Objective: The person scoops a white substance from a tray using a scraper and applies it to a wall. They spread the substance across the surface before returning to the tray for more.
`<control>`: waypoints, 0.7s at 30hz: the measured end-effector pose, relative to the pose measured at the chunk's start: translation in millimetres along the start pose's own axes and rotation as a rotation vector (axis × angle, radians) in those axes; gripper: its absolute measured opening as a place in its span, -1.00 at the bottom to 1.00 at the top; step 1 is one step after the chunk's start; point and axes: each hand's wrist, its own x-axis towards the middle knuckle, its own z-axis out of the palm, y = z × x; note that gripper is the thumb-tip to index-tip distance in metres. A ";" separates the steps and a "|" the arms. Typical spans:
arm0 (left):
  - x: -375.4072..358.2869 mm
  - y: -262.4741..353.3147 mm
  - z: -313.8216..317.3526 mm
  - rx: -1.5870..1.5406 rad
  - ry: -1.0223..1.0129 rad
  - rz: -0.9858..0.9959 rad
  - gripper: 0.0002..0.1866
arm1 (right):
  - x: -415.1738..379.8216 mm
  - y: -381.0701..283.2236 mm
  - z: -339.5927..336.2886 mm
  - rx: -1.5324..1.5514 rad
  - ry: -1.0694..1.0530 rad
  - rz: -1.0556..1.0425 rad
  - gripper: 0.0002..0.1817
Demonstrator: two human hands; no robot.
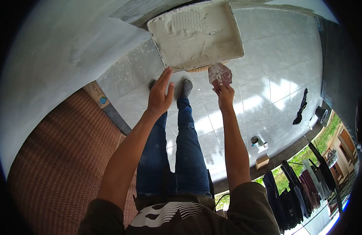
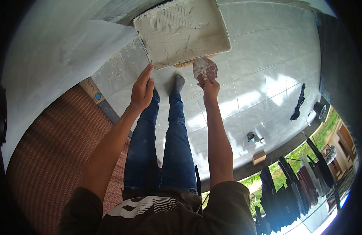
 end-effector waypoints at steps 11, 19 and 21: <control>0.8 -2.0 2.6 -0.004 0.003 -0.054 -0.51 | -33.0 -115.9 17.8 -1.241 -0.274 -1.057 -0.85; -2.7 -5.9 7.3 -0.017 0.058 -0.061 -0.52 | 29.5 -149.3 66.4 -1.546 -0.612 -1.089 -0.77; -5.7 -8.4 7.7 -0.007 0.057 -0.081 -0.52 | 36.4 -143.8 76.3 -1.608 -0.709 -1.051 -0.77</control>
